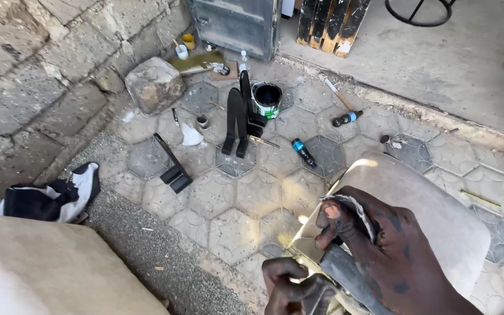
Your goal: The person is sanding the wooden frame of a chair backrest with sandpaper to smooth the surface for finishing.
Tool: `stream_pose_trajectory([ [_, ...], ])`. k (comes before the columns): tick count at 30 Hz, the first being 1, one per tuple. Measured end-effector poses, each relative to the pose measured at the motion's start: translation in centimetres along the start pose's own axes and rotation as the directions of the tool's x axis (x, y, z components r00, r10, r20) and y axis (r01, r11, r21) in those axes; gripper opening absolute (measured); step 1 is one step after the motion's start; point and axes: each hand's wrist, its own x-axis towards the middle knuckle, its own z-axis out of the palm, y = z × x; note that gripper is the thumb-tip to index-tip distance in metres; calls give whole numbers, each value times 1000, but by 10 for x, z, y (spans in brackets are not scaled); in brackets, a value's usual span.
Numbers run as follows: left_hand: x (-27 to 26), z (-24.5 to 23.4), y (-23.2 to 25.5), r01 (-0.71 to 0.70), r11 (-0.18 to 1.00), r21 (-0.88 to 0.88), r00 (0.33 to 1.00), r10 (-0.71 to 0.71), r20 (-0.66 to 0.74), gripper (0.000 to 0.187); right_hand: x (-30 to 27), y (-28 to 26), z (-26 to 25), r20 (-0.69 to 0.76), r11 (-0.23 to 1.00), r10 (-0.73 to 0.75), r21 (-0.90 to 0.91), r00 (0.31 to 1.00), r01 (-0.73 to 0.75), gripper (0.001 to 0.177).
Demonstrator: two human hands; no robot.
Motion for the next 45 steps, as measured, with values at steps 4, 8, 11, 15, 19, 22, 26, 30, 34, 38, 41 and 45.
stream_pose_trajectory([
  [4,1,9,-22,-52,872,487,950,193,-244,25,0,2,1,-5,992,47,118,999,-46,37],
  [8,-32,16,-25,598,534,598,718,-23,-696,29,2,7,6,-1,946,-66,317,998,63,40],
  [11,27,25,46,-68,686,725,986,157,-57,27,8,10,4,-6,966,-130,223,991,128,43],
  [15,37,59,75,314,795,518,873,-27,-487,22,8,-1,0,59,970,-95,229,994,80,46],
  [19,43,67,81,634,342,694,774,-287,-565,29,9,-3,-2,105,945,-62,326,993,24,40],
  [22,43,59,76,460,417,784,888,-202,-413,25,12,3,-2,123,966,-121,242,985,89,48],
  [26,4,90,81,239,516,822,971,-133,-199,24,13,2,-6,147,980,-188,96,971,175,51],
  [30,31,54,77,18,649,760,1000,-14,-12,14,9,3,-1,99,964,-189,209,977,166,52],
  [34,19,52,78,16,493,870,991,-121,51,19,10,-4,-5,122,953,-240,221,963,209,51],
  [38,110,60,123,545,398,738,837,-314,-448,8,-17,4,-14,55,930,-225,309,973,197,44],
  [41,128,53,153,284,369,885,957,-173,-234,10,-21,-1,-24,-83,859,-277,425,957,285,38],
  [45,129,52,170,277,404,872,931,-337,-140,14,-13,29,-26,-254,788,-263,500,931,360,31],
])
